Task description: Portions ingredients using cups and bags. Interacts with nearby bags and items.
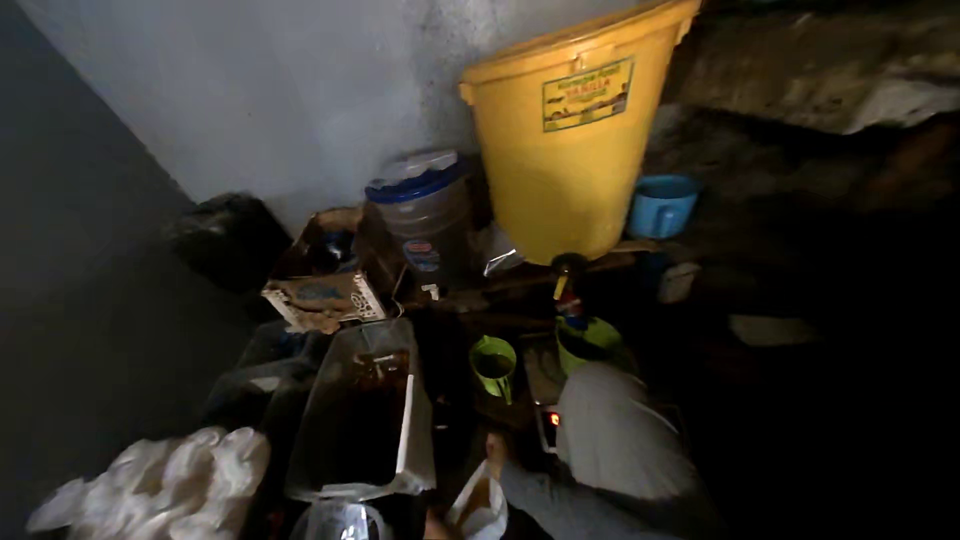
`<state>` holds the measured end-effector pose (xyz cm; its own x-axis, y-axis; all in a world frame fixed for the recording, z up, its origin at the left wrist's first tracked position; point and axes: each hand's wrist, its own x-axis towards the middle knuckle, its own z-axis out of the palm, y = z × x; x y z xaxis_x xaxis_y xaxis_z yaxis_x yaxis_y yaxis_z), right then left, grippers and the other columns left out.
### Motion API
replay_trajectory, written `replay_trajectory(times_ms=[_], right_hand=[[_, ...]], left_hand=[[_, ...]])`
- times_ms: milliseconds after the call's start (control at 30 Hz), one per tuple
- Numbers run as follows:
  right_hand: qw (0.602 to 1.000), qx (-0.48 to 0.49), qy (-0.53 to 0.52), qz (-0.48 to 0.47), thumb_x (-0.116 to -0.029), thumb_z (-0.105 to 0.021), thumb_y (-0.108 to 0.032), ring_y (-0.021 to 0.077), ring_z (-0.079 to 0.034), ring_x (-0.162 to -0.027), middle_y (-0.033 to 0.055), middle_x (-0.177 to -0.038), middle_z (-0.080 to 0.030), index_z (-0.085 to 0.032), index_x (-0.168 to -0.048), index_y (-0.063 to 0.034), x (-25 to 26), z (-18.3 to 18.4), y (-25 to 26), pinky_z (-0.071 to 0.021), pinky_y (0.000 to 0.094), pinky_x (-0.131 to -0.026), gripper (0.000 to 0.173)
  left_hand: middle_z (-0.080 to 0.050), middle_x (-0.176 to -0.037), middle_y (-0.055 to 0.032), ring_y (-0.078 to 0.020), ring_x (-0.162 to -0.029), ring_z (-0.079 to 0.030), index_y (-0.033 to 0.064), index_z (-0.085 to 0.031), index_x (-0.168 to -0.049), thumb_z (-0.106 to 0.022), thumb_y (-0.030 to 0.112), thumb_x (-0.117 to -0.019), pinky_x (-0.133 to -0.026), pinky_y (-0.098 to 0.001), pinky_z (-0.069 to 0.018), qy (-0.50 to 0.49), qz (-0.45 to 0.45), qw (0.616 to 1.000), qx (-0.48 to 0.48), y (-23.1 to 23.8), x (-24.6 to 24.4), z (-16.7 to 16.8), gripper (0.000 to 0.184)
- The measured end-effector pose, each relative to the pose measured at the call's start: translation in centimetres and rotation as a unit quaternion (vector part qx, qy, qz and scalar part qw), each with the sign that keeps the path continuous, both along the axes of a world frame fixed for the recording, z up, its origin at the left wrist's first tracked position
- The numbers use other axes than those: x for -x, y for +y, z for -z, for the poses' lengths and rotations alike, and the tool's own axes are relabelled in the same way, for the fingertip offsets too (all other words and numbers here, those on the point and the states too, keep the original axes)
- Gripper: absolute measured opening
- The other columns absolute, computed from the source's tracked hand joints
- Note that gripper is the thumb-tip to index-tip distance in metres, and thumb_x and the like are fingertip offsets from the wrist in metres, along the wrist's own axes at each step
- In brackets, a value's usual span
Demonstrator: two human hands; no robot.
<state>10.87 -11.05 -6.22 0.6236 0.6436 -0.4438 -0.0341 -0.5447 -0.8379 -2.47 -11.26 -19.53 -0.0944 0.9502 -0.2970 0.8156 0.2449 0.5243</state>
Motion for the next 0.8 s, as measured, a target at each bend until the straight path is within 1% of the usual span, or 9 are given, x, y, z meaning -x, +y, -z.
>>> replay_trajectory(times_ms=[33, 100, 200, 267, 333, 433, 567, 667, 800], right_hand=[[0.986, 0.067, 0.048, -0.148, -0.1128, -0.025, -0.008, 0.0219, -0.044, -0.143, 0.0255, -0.156, -0.043, -0.037, -0.147, 0.015, -1.9, 0.3, -0.4, -0.0336, 0.0216, -0.114, 0.043], [0.995, -0.017, -0.052, -0.088, -0.1089, -0.039, -0.009, 0.0338, -0.058, -0.13, 0.0322, -0.136, -0.058, -0.053, -0.133, 0.017, -0.1, 9.4, 0.1, -0.0461, 0.0323, -0.11, 0.038], [0.963, 0.108, 0.086, -0.232, -0.1103, -0.042, -0.014, 0.0333, -0.043, -0.145, 0.0247, -0.156, -0.043, -0.038, -0.153, 0.0046, -4.3, 12.2, 1.3, -0.0367, 0.0461, -0.119, 0.047], [0.988, 0.043, 0.046, -0.139, -0.0999, -0.056, -0.009, 0.0444, -0.062, -0.119, 0.033, -0.132, -0.06, -0.054, -0.137, 0.009, -4.1, 17.4, 2.2, -0.052, 0.0583, -0.099, 0.042], [0.983, 0.069, 0.075, -0.155, -0.1043, -0.051, -0.006, 0.0434, -0.058, -0.126, 0.0326, -0.137, -0.057, -0.051, -0.141, 0.008, -4.9, 15.2, 2.4, -0.0481, 0.0561, -0.105, 0.039], [0.976, 0.084, 0.066, -0.191, -0.102, -0.053, 0.002, 0.0419, -0.06, -0.122, 0.0325, -0.133, -0.059, -0.054, -0.135, 0.0089, -4.6, 12.4, 1.7, -0.05, 0.0546, -0.101, 0.033], [0.964, 0.105, 0.01, -0.246, -0.0986, -0.061, -0.001, 0.041, -0.066, -0.11, 0.0301, -0.125, -0.064, -0.062, -0.127, 0.0061, -5.5, 13.4, 2.0, -0.055, 0.0536, -0.091, 0.029], [0.959, 0.099, -0.025, -0.264, -0.096, -0.063, 0.0, 0.0408, -0.065, -0.111, 0.0295, -0.124, -0.064, -0.064, -0.123, 0.0066, -5.9, 13.0, 2.0, -0.0538, 0.054, -0.092, 0.028], [0.944, 0.111, -0.083, -0.301, -0.0933, -0.066, 0.0, 0.0405, -0.061, -0.122, 0.028, -0.128, -0.064, -0.065, -0.122, 0.0063, -6.7, 11.7, 1.9, -0.0489, 0.0548, -0.103, 0.029]], left_hand=[[-0.071, -0.119, -0.0247, -0.0389, -0.114, -0.068, -0.0017, -0.069, -0.123, -0.069, 0.017, -0.0949, -0.101, -0.0552, -0.051, 0.005, 0.002, 1.0, -0.005, -0.1, -0.1, -0.2, 0.034], [-0.07, -0.124, -0.0216, -0.0355, -0.118, -0.066, 0.0008, -0.068, -0.125, -0.068, 0.023, -0.0967, -0.103, -0.0517, -0.0507, 0.008, -0.01, 0.998, 0.056, -0.1, -0.5, -2.2, 0.036], [-0.069, -0.125, -0.0222, -0.0374, -0.118, -0.066, 0.003, -0.068, -0.127, -0.069, 0.028, -0.0968, -0.103, -0.0555, -0.0502, -0.005, -0.025, 0.996, 0.085, 0.4, -0.6, -1.3, 0.039], [-0.07, -0.124, -0.0211, -0.0373, -0.117, -0.066, 0.0043, -0.069, -0.127, -0.07, 0.027, -0.0943, -0.102, -0.0573, -0.0502, 0.006, -0.033, 0.995, 0.089, 0.0, -1.2, -2.6, 0.039], [-0.073, -0.114, -0.0216, -0.0398, -0.107, -0.07, 0.0047, -0.073, -0.119, -0.072, 0.026, -0.0884, -0.091, -0.0608, -0.0541, 0.038, -0.041, 0.997, 0.044, -0.4, -1.4, -1.5, 0.037], [-0.07, -0.126, -0.0179, -0.0379, -0.119, -0.066, 0.0093, -0.068, -0.13, -0.067, 0.026, -0.0941, -0.099, -0.0595, -0.0504, 0.091, -0.029, 0.989, 0.111, -0.4, -0.8, -3.8, 0.04], [-0.068, -0.13, -0.0192, -0.041, -0.129, -0.057, 0.0111, -0.07, -0.129, -0.065, 0.021, -0.0955, -0.109, -0.0601, -0.0406, 0.123, -0.016, 0.991, 0.053, -0.3, -0.7, -2.7, 0.036], [-0.054, -0.147, -0.0212, -0.0419, -0.123, -0.061, 0.0121, -0.068, -0.132, -0.064, 0.014, -0.0957, -0.096, -0.0572, -0.0542, 0.085, -0.046, 0.994, 0.047, -0.3, -0.8, -1.6, 0.037], [-0.063, -0.133, -0.0272, -0.0415, -0.124, -0.062, -0.0014, -0.059, -0.137, -0.063, 0.019, -0.1007, -0.106, -0.0561, -0.0485, -0.048, -0.048, 0.991, 0.12, 0.3, -0.3, -1.7, 0.042]])
